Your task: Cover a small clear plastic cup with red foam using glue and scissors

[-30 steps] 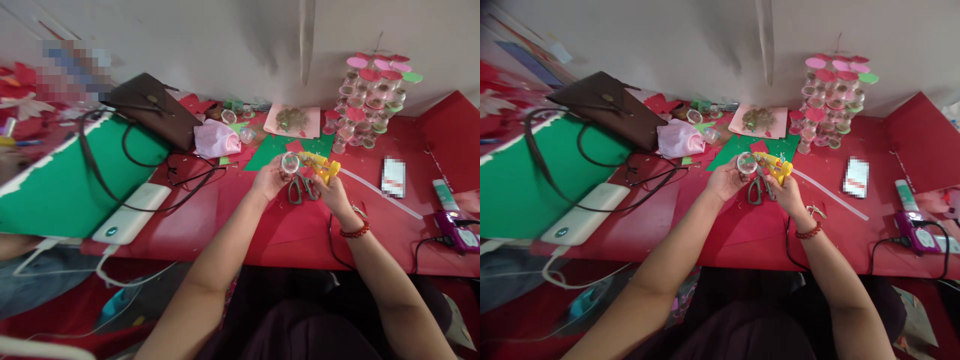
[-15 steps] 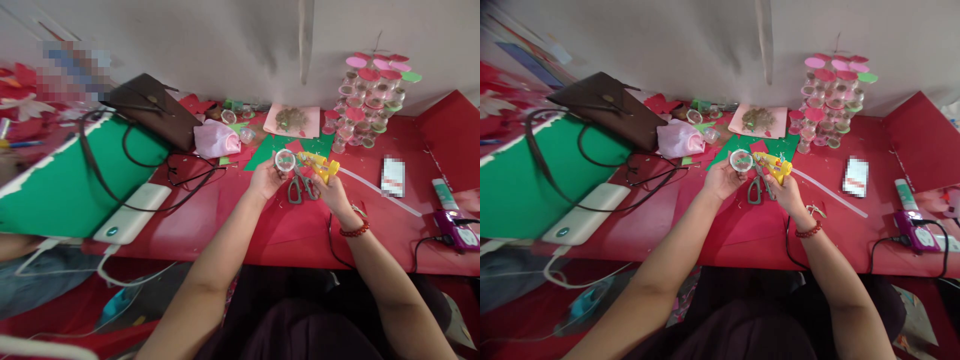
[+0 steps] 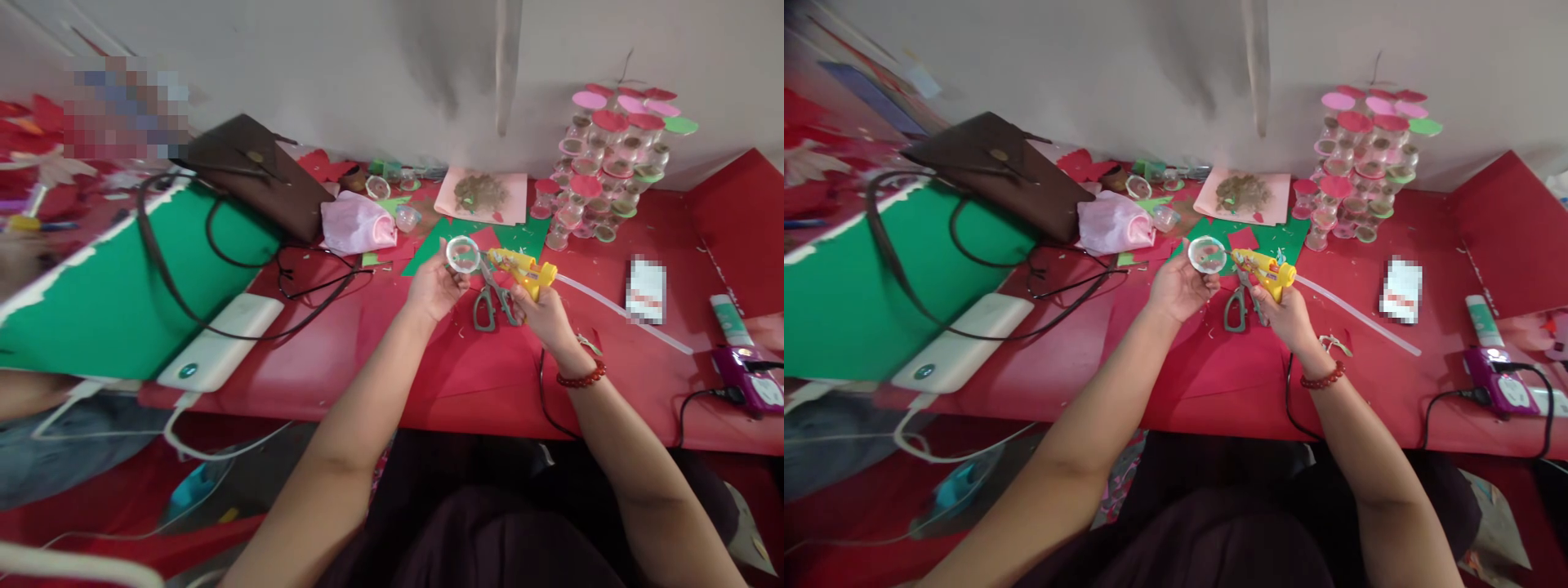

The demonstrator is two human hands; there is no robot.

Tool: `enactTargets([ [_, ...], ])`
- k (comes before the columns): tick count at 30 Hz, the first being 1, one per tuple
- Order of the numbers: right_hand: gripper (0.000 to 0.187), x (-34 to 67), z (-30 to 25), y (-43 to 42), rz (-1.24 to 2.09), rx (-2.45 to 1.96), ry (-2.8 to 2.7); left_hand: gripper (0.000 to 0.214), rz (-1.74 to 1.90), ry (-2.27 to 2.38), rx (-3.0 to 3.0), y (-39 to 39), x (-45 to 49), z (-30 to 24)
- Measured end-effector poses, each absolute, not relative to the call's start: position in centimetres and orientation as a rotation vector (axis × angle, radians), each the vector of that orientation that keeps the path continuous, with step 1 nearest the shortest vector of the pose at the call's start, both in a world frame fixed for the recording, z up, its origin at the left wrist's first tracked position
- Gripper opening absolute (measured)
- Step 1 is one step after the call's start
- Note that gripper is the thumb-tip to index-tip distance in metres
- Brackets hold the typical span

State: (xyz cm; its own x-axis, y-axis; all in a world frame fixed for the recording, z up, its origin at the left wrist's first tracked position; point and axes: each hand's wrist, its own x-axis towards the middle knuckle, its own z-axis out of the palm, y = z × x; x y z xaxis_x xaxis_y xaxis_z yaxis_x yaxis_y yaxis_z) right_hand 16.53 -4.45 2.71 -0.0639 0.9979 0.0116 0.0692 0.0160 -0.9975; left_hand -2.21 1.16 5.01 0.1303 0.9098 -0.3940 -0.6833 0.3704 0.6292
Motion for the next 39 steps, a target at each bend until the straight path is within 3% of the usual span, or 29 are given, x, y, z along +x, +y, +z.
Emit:
enactTargets([
  [13, 0.046, 16.8, 1.6, -4.1, 1.222, -1.223, -1.291, 0.031, 1.222, 0.828, 0.332, 1.5, -2.7, 4.6],
  [39, 0.047, 16.4, 1.8, -4.7, 1.197, -1.247, -1.386, 0.012, 1.33, 0.764, 0.215, 1.8, -2.5, 5.0],
])
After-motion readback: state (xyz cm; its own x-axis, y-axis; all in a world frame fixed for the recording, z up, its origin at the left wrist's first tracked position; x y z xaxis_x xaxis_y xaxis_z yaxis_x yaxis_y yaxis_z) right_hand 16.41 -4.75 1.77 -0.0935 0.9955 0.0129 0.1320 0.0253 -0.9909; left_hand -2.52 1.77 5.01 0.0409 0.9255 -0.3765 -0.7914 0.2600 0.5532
